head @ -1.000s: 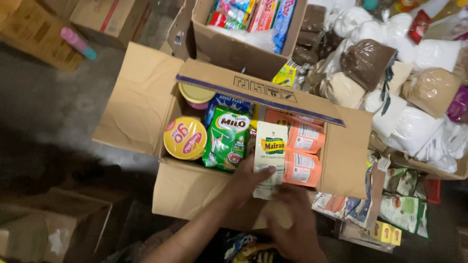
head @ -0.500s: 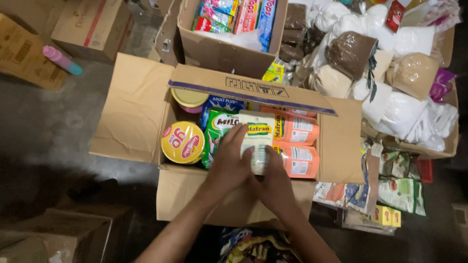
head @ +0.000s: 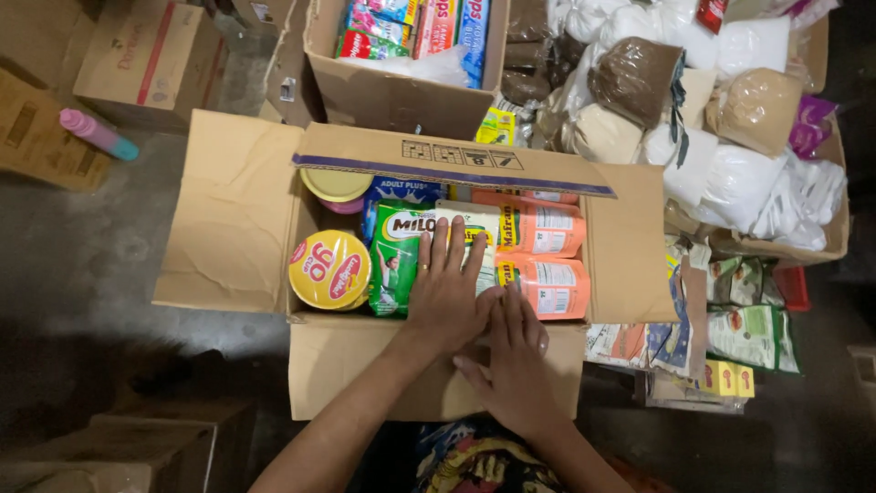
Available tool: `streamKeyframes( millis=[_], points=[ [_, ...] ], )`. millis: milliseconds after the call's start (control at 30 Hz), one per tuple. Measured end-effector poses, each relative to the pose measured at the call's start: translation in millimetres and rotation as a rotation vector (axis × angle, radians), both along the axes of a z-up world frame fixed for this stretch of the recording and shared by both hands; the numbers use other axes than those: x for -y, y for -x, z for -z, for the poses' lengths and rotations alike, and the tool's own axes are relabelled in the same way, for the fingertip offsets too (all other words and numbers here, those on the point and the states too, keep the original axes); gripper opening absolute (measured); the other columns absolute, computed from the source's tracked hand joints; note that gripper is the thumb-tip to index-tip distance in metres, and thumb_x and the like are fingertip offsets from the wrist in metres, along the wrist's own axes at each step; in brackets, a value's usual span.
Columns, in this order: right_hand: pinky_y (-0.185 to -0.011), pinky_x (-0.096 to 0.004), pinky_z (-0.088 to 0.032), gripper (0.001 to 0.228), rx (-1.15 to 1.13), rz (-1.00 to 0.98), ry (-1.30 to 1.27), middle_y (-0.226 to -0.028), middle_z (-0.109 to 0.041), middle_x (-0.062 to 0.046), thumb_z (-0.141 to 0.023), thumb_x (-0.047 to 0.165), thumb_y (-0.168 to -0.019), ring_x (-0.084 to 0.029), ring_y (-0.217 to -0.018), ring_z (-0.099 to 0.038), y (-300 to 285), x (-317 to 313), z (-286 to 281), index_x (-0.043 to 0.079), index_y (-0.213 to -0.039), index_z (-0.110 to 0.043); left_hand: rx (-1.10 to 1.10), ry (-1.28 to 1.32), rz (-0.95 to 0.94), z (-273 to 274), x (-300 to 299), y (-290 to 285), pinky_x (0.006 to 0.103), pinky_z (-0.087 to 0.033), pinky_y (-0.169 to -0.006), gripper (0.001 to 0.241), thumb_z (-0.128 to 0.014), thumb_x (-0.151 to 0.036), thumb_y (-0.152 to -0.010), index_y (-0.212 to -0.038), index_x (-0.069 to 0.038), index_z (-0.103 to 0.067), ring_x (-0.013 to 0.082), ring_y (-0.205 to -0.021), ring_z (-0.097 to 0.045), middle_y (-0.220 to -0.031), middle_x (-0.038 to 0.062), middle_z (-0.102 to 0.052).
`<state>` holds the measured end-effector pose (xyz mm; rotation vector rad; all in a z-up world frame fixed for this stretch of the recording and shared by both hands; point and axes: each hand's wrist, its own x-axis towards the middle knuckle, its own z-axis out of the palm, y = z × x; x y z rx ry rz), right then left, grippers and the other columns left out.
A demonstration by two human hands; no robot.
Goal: The person packs a cardboard box with various items including packets of drink mix, small containers, and sachets of food, then seals the box with blue and yellow tape.
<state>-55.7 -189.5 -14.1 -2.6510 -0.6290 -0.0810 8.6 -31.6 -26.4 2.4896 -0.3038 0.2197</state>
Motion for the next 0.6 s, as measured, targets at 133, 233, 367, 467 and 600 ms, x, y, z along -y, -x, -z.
streamKeyframes(
  millis=[133,233,367,467,600],
  points=[
    [-0.107,-0.051,-0.038,0.083,-0.263,0.018,-0.172,-0.163,-0.015,-0.031,-0.071,0.034,-0.088,-0.053,-0.148,-0.016,13,19,-6,-0.004,-0.15,-0.033,0.057,-0.099,0.003,8,1,1,0.063,-0.008,-0.121,0.079,-0.057,-0.054,-0.095,-0.152,0.0,-0.041,0.0498,-0.151,-0.019,-0.16,0.034,-0.027],
    [-0.109,-0.053,-0.035,0.075,-0.141,0.057,-0.132,-0.158,-0.031,-0.026,-0.077,0.024,-0.074,-0.044,-0.14,-0.031,16,47,-1,0.0,-0.139,-0.048,0.07,-0.142,-0.027,12,3,0,0.0628,-0.008,-0.121,0.08,-0.057,-0.056,-0.095,-0.153,-0.003,-0.042,0.0465,-0.152,-0.021,-0.16,0.033,-0.028],
    [-0.108,-0.049,-0.044,0.06,0.065,0.124,-0.268,-0.144,-0.053,-0.022,-0.08,0.01,-0.069,-0.039,-0.133,-0.049,17,112,25,0.005,-0.125,-0.061,0.062,-0.161,0.033,8,-3,-2,0.0594,-0.01,-0.124,0.08,-0.057,-0.056,-0.093,-0.153,-0.004,-0.043,0.0473,-0.152,-0.02,-0.161,0.033,-0.028],
    [-0.095,-0.034,-0.054,0.036,-0.009,0.438,-0.556,-0.124,-0.07,-0.015,-0.066,0.004,-0.09,-0.024,-0.109,-0.068,18,167,51,0.0,-0.126,-0.065,0.013,-0.17,0.063,1,-4,-3,0.0583,-0.01,-0.122,0.082,-0.058,-0.057,-0.093,-0.153,-0.003,-0.042,0.0468,-0.152,-0.02,-0.16,0.033,-0.028],
    [-0.082,-0.032,-0.054,0.02,-0.316,0.785,-0.963,-0.11,-0.073,-0.012,-0.065,0.007,-0.1,-0.019,-0.095,-0.068,10,225,75,-0.001,-0.118,-0.067,-0.058,-0.158,0.039,-14,12,-2,0.0622,-0.009,-0.12,0.086,-0.064,-0.053,-0.093,-0.152,0.003,-0.037,0.0507,-0.151,-0.016,-0.159,0.036,-0.025]
  ],
)
